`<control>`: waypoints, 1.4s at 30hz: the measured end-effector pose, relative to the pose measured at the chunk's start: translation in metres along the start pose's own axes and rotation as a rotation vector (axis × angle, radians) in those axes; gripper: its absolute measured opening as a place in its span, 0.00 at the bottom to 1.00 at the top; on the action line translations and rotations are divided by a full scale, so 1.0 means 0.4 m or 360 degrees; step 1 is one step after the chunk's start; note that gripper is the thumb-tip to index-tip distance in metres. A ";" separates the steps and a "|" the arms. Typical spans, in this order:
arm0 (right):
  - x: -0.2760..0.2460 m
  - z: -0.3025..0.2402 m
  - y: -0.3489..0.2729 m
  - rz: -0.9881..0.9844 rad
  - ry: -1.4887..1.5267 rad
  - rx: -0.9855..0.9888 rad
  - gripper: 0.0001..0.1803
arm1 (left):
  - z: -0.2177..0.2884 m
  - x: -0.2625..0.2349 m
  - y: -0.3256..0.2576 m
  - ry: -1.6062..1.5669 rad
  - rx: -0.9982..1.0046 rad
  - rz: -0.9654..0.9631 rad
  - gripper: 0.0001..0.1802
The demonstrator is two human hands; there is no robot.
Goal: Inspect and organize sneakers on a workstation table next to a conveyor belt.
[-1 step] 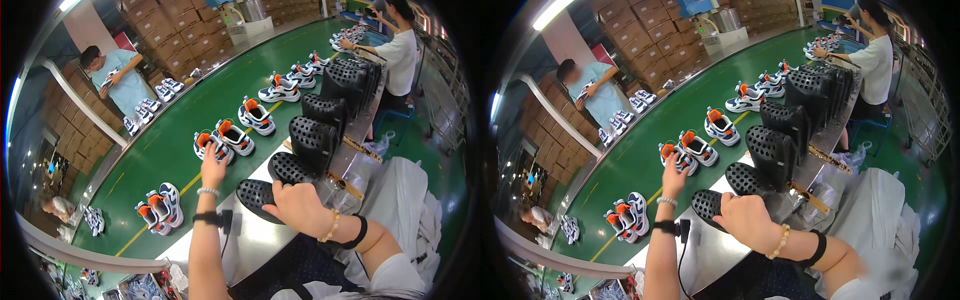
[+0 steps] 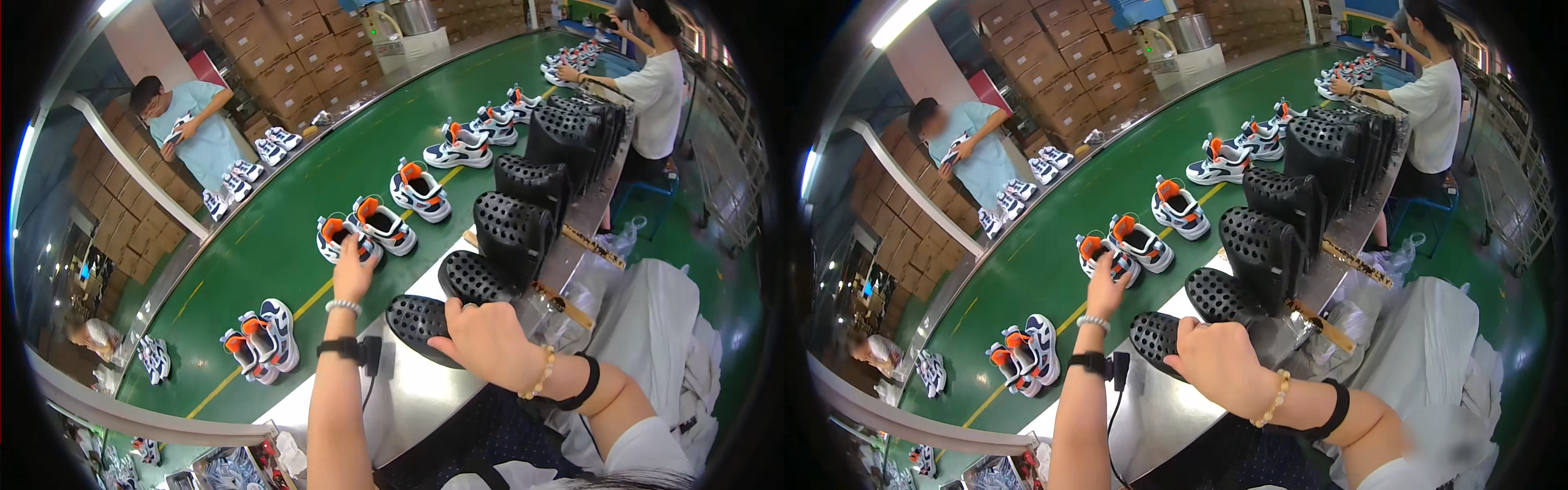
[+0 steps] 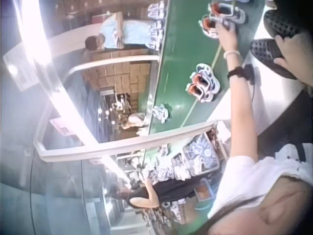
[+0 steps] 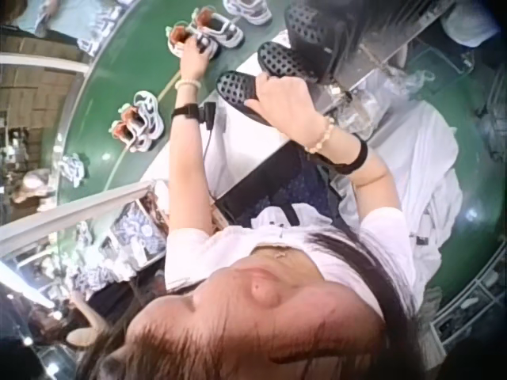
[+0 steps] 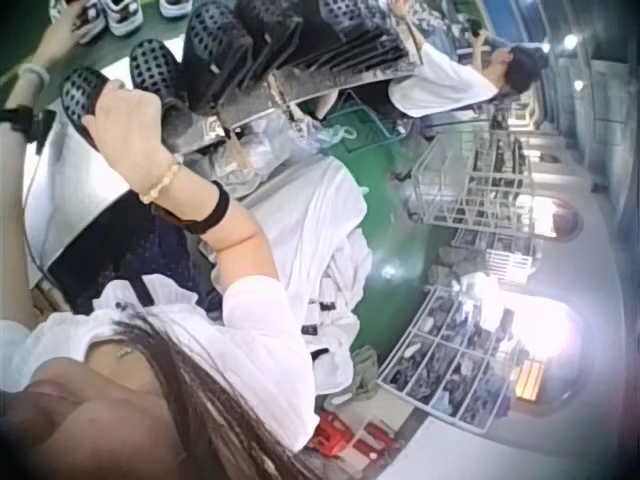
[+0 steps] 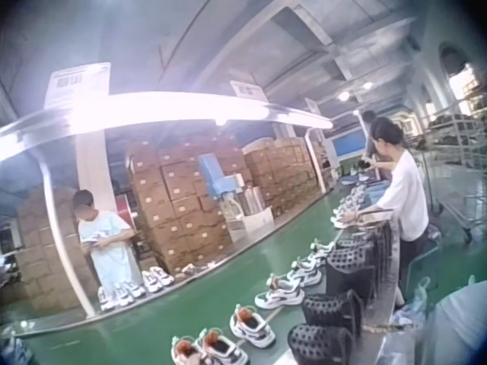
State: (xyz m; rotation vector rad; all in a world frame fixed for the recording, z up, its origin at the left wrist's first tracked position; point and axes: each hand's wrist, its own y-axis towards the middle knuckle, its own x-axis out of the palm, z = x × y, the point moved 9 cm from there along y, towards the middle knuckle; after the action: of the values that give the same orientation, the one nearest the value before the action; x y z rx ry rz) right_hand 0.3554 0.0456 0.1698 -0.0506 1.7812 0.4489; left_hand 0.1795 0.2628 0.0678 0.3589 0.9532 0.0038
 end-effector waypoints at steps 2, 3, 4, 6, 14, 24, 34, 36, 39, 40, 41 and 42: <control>0.014 0.009 -0.005 -0.0071 0.0000 0.0034 0.27 | 0.002 0.033 0.008 0.0037 0.0046 0.0065 0.23; 0.016 0.005 -0.001 -0.0082 -0.0003 0.0012 0.27 | -0.018 0.030 0.005 0.0034 0.0024 0.0077 0.23; 0.009 0.009 -0.003 -0.0037 -0.0042 -0.0017 0.26 | -0.023 0.032 0.006 0.0160 -0.0037 0.0015 0.19; 0.004 0.006 -0.008 -0.0008 -0.0086 -0.0083 0.25 | -0.022 -0.001 -0.030 0.0349 0.0051 0.0051 0.20; -0.007 0.019 0.001 -0.0029 -0.0137 -0.0065 0.28 | -0.072 -0.145 -0.264 0.0077 -0.0144 -0.0093 0.16; -0.122 -0.080 0.052 0.0202 -0.0309 -0.0161 0.31 | -0.181 -0.189 -0.432 -0.0461 -0.0255 0.0757 0.28; 0.220 -0.301 0.471 -0.0832 0.0242 0.0149 0.28 | -0.240 -0.184 -0.425 -0.0837 -0.0484 0.0717 0.36; 0.314 -0.271 0.519 -0.0775 0.0281 0.0229 0.24 | -0.225 -0.172 -0.410 -0.0881 -0.0445 0.0703 0.37; 0.383 -0.345 0.531 -0.0236 0.0116 0.0209 0.20 | -0.265 -0.170 -0.431 -0.0761 -0.0420 0.0756 0.34; 0.408 -0.366 0.514 -0.0269 0.0136 0.0282 0.19 | -0.277 -0.168 -0.434 -0.0795 -0.0455 0.0739 0.33; 0.430 -0.353 0.513 -0.0106 0.0104 0.0264 0.15 | -0.252 -0.169 -0.420 -0.0849 -0.0457 0.0713 0.31; 0.454 -0.351 0.498 -0.0028 0.0093 0.0301 0.14 | -0.236 -0.169 -0.412 -0.0857 -0.0438 0.0706 0.31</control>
State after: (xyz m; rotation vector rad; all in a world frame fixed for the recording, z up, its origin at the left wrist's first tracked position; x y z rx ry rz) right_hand 0.1238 0.2206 0.0794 0.0539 1.8718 0.2669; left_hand 0.0396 0.1249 0.0223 0.2882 0.3196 0.4202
